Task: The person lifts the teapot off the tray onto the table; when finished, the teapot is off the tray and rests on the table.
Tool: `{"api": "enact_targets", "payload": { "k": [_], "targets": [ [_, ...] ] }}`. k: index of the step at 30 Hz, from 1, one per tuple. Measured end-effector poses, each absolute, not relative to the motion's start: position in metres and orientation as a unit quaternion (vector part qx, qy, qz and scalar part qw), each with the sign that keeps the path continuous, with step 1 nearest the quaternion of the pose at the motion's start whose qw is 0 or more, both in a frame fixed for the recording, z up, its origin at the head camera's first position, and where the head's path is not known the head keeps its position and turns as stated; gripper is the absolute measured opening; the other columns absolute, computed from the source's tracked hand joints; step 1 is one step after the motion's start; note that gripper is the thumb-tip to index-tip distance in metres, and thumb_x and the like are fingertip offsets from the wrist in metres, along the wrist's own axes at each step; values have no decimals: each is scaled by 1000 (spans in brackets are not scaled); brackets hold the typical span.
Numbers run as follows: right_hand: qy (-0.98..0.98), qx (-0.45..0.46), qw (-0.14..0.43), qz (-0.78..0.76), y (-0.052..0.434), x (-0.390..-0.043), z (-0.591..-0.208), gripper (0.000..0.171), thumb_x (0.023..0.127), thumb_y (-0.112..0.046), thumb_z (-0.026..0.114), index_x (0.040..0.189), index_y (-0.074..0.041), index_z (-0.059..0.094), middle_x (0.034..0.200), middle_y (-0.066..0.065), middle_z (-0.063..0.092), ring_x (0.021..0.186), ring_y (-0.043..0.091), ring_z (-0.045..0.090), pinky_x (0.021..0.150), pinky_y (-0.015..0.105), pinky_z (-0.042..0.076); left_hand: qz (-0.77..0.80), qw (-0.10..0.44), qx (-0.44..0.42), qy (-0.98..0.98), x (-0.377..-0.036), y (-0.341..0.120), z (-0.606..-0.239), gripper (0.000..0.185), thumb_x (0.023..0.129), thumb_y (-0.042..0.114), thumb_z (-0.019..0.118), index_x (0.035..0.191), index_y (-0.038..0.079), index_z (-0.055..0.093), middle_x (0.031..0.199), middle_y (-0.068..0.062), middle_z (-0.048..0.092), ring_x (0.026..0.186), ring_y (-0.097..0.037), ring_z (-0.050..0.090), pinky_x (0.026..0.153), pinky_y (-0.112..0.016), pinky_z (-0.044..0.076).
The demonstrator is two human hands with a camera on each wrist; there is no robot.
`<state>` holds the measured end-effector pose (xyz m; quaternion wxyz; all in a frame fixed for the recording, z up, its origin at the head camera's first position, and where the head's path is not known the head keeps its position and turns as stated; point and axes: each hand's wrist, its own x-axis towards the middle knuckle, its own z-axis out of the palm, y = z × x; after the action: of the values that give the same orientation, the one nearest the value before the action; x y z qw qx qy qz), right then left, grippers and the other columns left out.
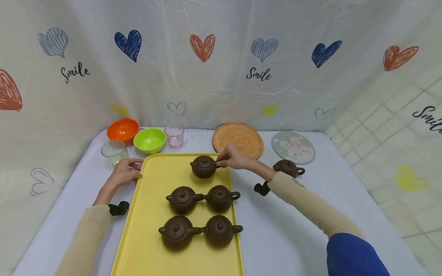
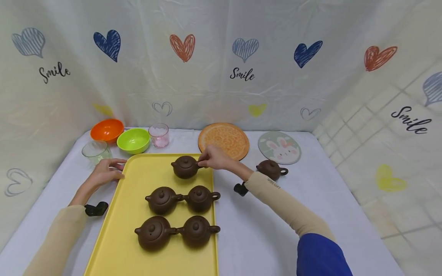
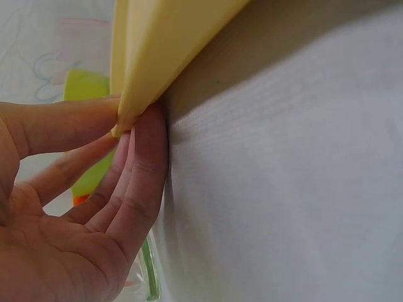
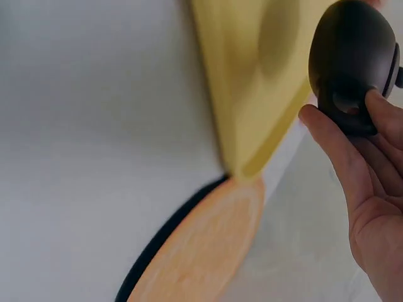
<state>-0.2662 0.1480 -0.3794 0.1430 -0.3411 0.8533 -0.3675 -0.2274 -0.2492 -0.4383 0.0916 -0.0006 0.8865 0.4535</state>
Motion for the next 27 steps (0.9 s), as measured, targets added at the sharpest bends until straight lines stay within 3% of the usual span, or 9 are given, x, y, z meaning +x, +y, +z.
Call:
{"api": "enact_targets", "payload": {
  "k": [4,9,21,27],
  "targets": [
    [855,-307,151,-391,183,-269,-377,13,86,4,65,94,10,72,88,22,72,81,39,69,69,36,58,452,90,-3,887,-228,-250,-438,58,77,-3,66,131,-12,49,106,-28,59,73,-19,61,64,-28,57],
    [873,-282,130,-375,220,-265,-378,14,85,1,67,95,8,73,89,21,72,76,32,71,70,37,58,451,93,-9,888,-228,-250,-438,58,76,-4,67,131,-12,49,106,-28,59,72,-18,61,63,-28,57],
    [892,-221,131,-372,271,-258,-395,15,84,2,67,96,11,72,87,20,72,75,23,71,65,23,55,454,98,-7,886,-228,-248,-436,59,75,-4,68,130,-12,49,105,-28,59,72,-17,61,63,-28,56],
    [890,-224,128,-375,276,-256,-401,15,84,3,68,96,11,72,87,20,72,78,24,71,65,23,54,447,96,-10,889,-228,-247,-436,59,75,-3,68,130,-12,49,104,-27,59,72,-18,60,63,-28,56]
  ]
}}
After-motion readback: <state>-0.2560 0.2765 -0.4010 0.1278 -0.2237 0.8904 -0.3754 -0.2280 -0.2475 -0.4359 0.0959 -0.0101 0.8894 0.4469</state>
